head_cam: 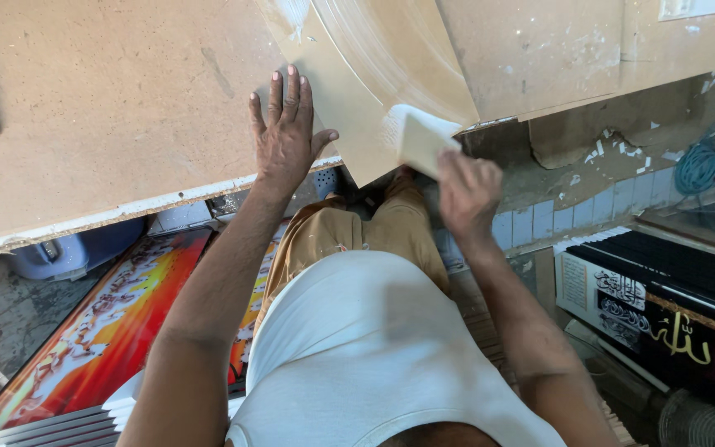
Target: The person spreads white glue over a flat board using a small pad, then lays a black fabric panel with gold calligraphy onto the glued board and presses it flat with both hands. They repeat the glue-and-mount cycle on additional boards, handling the finished panels aside as they go.
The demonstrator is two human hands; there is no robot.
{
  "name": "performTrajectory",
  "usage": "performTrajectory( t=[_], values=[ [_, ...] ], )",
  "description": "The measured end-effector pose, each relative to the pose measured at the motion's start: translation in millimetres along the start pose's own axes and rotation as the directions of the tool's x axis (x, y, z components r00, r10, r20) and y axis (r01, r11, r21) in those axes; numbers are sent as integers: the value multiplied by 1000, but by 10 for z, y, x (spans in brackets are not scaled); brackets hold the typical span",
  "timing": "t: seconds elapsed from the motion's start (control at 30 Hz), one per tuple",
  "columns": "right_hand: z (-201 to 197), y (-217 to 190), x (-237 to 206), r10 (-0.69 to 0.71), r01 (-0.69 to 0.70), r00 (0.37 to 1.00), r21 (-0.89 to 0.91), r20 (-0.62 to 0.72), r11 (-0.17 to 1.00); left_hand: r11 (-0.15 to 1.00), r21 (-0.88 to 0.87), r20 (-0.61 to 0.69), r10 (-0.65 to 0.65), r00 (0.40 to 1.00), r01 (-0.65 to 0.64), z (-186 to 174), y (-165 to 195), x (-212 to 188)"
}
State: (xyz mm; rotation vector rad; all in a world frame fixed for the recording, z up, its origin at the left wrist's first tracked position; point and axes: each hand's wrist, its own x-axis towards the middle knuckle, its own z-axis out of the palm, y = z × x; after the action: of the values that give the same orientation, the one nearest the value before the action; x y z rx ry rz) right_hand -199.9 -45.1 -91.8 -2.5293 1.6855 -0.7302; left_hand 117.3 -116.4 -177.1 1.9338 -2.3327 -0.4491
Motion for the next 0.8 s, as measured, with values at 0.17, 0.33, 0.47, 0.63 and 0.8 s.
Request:
performTrajectory(
  t=[0.17, 0.33, 0.47, 0.63, 0.8],
  values=[
    [72, -244, 409, 83, -82, 990, -16, 114, 996, 1000, 18, -18, 6, 1000, -6, -74, 9, -13],
    [-67, -650, 484, -208, 162, 972, 337, 105, 928, 1000, -19, -68, 10, 998, -11, -173, -34, -6],
    [-30, -281, 1039, 54, -45, 997, 139, -61, 989, 995, -70, -188, 52, 981, -67, -344, 28, 9],
    [-171, -432, 692, -352, 323, 935, 339, 27, 884, 994, -75, -240, 61, 969, -81, -512, 308, 35],
    [-252, -64, 84, -73, 26, 996, 606, 53, 795, 998, -27, -194, 50, 980, -56, -516, 407, 84]
  ],
)
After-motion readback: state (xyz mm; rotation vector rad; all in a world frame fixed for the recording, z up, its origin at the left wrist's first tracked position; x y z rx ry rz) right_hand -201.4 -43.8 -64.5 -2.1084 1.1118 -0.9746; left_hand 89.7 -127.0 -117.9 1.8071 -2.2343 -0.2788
